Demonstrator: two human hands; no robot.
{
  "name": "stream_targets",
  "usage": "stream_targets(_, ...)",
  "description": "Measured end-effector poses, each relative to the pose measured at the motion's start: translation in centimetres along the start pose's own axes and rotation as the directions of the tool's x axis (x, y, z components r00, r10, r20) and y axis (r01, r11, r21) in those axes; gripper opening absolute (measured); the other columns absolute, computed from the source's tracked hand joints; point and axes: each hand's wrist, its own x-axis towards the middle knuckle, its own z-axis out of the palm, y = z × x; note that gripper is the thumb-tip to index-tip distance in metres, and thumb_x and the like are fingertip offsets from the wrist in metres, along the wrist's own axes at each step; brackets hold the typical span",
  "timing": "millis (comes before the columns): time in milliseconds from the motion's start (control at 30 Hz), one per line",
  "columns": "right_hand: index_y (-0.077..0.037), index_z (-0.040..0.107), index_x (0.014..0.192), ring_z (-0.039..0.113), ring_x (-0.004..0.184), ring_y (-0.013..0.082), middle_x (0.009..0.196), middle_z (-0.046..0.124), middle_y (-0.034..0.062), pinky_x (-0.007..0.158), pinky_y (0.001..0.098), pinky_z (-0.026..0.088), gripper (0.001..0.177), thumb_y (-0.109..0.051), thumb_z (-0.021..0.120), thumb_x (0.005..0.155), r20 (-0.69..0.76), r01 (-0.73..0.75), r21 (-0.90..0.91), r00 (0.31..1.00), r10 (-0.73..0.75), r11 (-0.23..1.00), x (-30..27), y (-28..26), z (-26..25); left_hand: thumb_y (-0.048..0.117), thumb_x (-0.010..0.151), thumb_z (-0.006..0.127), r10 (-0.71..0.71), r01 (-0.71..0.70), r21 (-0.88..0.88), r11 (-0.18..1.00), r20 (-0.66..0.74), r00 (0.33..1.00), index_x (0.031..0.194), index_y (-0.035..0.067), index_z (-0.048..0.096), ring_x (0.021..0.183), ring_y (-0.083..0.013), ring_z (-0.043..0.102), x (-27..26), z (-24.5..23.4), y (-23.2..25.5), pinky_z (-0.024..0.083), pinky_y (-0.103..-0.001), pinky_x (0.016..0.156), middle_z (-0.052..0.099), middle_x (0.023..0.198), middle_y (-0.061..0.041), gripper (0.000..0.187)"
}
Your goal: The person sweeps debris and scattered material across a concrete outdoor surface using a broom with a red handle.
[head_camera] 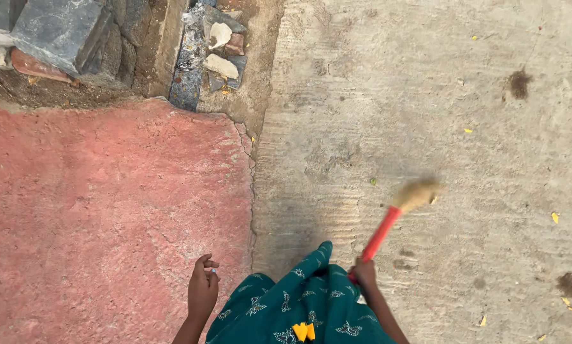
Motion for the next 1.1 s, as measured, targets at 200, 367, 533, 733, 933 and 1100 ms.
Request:
stream_targets(200,-0.003,0.044,0.132,0.072,0.093,0.0462,0.097,0.074,0.0273,0.08,0.0558,0.055,0.043,-0.032,0.048,0.1,0.267,0.329,-0.792,0.944,-0.194,0.515,-3.4,-7.5,4.3,0.006,0.094,0.05,0.035,-0.04,0.164,0.986,0.03,0.999,0.137,0.007,0.052,0.076,-0.0191,0.068,4.1,1.0,2.4,0.056,-0.037,0.071,0.072,0.108,-0.006,0.043)
stream_targets(367,-0.012,0.053,0.131,0.072,0.103,0.0414,0.113,0.073,0.0217,0.086,0.0569,0.058,0.043,-0.04,0.035,0.105,0.307,0.307,-0.909,0.951,-0.048,0.281,1.5,-8.8,3.5,0.006,0.094,0.049,0.114,-0.121,0.111,0.986,0.074,0.991,0.133,0.007,0.055,0.078,-0.0201,0.072,11.1,1.1,5.3,0.057,-0.036,0.074,0.072,0.108,-0.007,0.039)
stream_targets(533,-0.011,0.046,0.139,0.066,0.123,0.0473,0.127,0.069,0.0312,0.106,0.0576,0.049,0.049,-0.038,0.042,0.099,-0.139,-0.241,-0.754,0.968,0.209,0.611,5.3,4.6,-6.1,0.005,0.095,0.047,0.199,-0.213,0.112,0.971,0.124,0.972,0.132,0.007,0.055,0.081,-0.0208,0.073,19.1,0.6,9.2,0.057,-0.037,0.073,0.072,0.107,-0.008,0.038)
stream_targets(733,0.011,0.055,0.103,0.063,0.06,0.0398,0.08,0.062,0.0295,0.049,0.0527,0.05,0.033,-0.021,0.053,0.099,-0.366,-0.33,0.321,0.821,0.438,0.888,9.7,1.6,-9.7,0.002,0.095,0.044,0.241,-0.256,0.071,0.964,0.17,0.956,0.131,0.006,0.056,0.076,-0.021,0.072,28.3,-0.3,12.8,0.057,-0.037,0.073,0.071,0.105,-0.01,0.038)
stream_targets(933,0.008,0.055,0.119,0.075,0.077,0.0423,0.092,0.074,0.0343,0.071,0.0467,0.058,0.047,-0.032,0.061,0.094,-0.32,-0.213,-0.309,0.941,0.11,0.927,4.8,-16.0,3.3,0.001,0.095,0.044,0.256,-0.27,0.052,0.961,0.188,0.948,0.13,0.005,0.056,0.075,-0.0205,0.07,33.0,-1.4,14.8,0.056,-0.035,0.073,0.07,0.104,-0.009,0.037)
stream_targets(1100,-0.016,0.045,0.138,0.07,0.111,0.0411,0.115,0.074,0.0233,0.09,0.0536,0.055,0.051,-0.049,0.05,0.1,0.027,-0.06,-0.819,0.99,0.142,0.57,5.1,-22.8,10.4,0.004,0.098,0.044,0.184,-0.198,0.068,0.978,0.176,0.967,0.13,0.006,0.057,0.077,-0.0193,0.07,35.1,-2.7,15.4,0.056,-0.037,0.071,0.07,0.106,-0.007,0.035)
